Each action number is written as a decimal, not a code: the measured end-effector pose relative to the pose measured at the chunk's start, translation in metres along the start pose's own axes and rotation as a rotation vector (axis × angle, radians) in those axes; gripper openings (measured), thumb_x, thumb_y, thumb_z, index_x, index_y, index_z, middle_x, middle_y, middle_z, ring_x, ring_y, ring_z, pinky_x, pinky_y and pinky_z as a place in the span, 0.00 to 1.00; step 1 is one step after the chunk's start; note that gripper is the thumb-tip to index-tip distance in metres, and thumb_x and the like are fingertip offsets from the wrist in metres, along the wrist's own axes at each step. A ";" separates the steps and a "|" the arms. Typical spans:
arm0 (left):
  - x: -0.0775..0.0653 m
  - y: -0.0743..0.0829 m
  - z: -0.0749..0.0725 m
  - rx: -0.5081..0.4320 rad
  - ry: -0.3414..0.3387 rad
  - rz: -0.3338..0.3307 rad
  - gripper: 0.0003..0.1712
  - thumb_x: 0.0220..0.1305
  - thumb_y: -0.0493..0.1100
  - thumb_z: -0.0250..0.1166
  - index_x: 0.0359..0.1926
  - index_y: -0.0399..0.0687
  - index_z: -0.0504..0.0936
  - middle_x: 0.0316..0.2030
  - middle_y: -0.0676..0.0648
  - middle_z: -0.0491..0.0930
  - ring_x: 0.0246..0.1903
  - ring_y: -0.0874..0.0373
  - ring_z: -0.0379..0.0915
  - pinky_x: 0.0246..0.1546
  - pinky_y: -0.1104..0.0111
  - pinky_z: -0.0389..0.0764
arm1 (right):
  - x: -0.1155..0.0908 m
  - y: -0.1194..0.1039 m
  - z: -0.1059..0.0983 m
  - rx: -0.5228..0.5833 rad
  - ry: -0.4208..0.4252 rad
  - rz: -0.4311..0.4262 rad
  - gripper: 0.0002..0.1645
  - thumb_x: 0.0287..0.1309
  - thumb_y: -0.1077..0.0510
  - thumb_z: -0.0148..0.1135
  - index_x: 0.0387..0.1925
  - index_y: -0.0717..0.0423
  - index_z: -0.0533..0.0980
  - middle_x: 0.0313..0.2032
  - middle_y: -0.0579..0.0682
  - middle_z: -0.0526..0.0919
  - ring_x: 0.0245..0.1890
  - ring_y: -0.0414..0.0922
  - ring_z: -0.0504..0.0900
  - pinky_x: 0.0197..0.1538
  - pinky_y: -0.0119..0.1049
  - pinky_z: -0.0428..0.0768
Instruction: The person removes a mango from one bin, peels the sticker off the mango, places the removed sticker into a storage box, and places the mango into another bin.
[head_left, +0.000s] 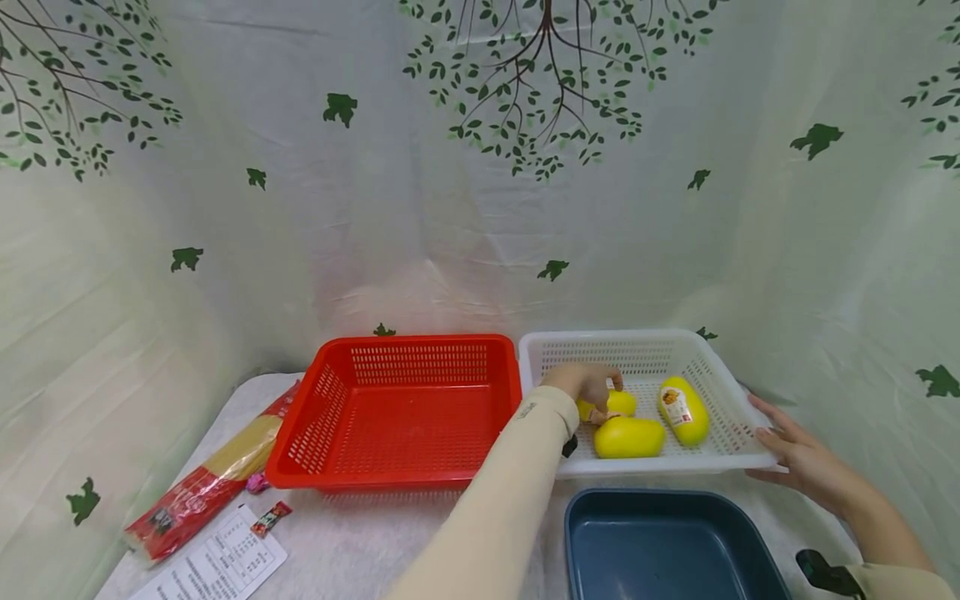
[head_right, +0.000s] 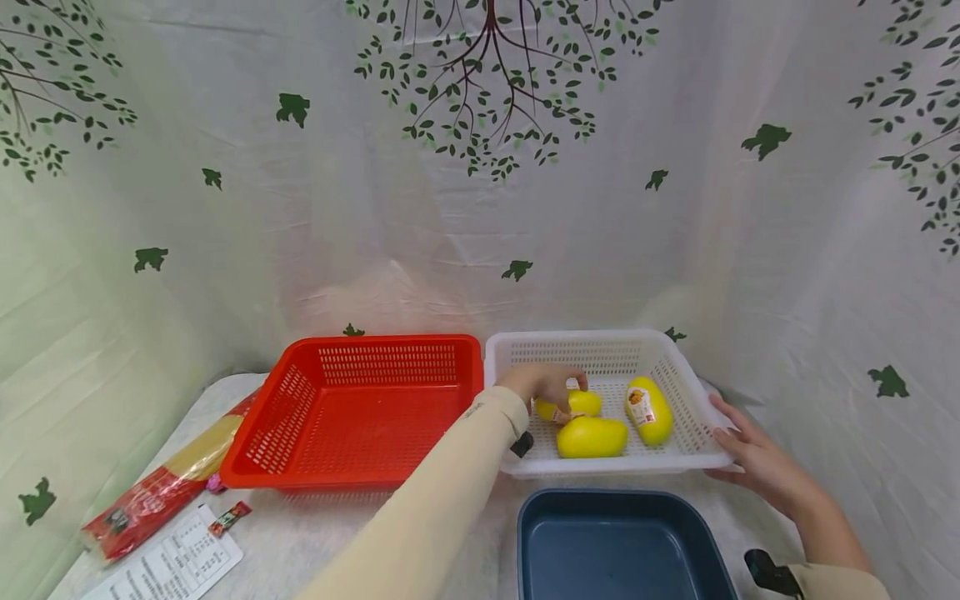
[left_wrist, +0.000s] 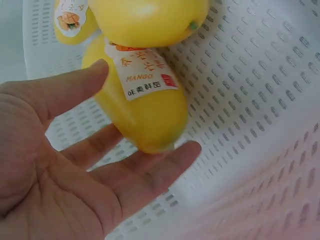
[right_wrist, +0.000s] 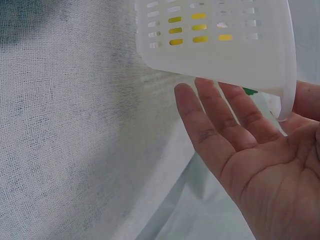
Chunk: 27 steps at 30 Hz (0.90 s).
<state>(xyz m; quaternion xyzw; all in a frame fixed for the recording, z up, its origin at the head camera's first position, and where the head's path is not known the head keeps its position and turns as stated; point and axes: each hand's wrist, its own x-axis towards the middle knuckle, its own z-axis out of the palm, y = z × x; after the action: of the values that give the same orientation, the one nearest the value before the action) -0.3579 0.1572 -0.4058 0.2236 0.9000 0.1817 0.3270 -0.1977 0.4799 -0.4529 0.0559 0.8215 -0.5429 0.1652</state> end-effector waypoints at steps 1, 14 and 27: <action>-0.001 0.001 0.000 0.010 0.008 -0.006 0.26 0.70 0.38 0.72 0.61 0.69 0.78 0.61 0.52 0.77 0.51 0.52 0.70 0.44 0.62 0.78 | 0.000 0.000 0.000 0.000 0.000 0.001 0.45 0.88 0.45 0.40 0.85 0.40 0.25 0.80 0.79 0.39 0.56 0.46 0.81 0.63 0.59 0.85; -0.012 0.004 0.006 0.013 0.110 -0.100 0.26 0.67 0.38 0.75 0.60 0.68 0.81 0.58 0.52 0.79 0.47 0.52 0.72 0.42 0.63 0.83 | 0.001 -0.004 0.003 0.001 -0.011 -0.009 0.44 0.88 0.45 0.38 0.85 0.39 0.24 0.80 0.79 0.40 0.56 0.44 0.81 0.63 0.60 0.85; -0.013 0.004 0.009 0.078 0.090 -0.104 0.30 0.69 0.45 0.75 0.67 0.76 0.82 0.72 0.58 0.76 0.56 0.55 0.71 0.62 0.58 0.80 | 0.000 0.004 0.001 0.002 -0.018 -0.031 0.44 0.88 0.46 0.38 0.85 0.43 0.24 0.80 0.78 0.38 0.50 0.27 0.79 0.54 0.33 0.87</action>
<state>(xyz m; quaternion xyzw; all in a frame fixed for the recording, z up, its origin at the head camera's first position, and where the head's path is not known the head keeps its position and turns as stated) -0.3415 0.1550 -0.4038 0.1807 0.9306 0.1393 0.2862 -0.1962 0.4800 -0.4564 0.0384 0.8201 -0.5468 0.1642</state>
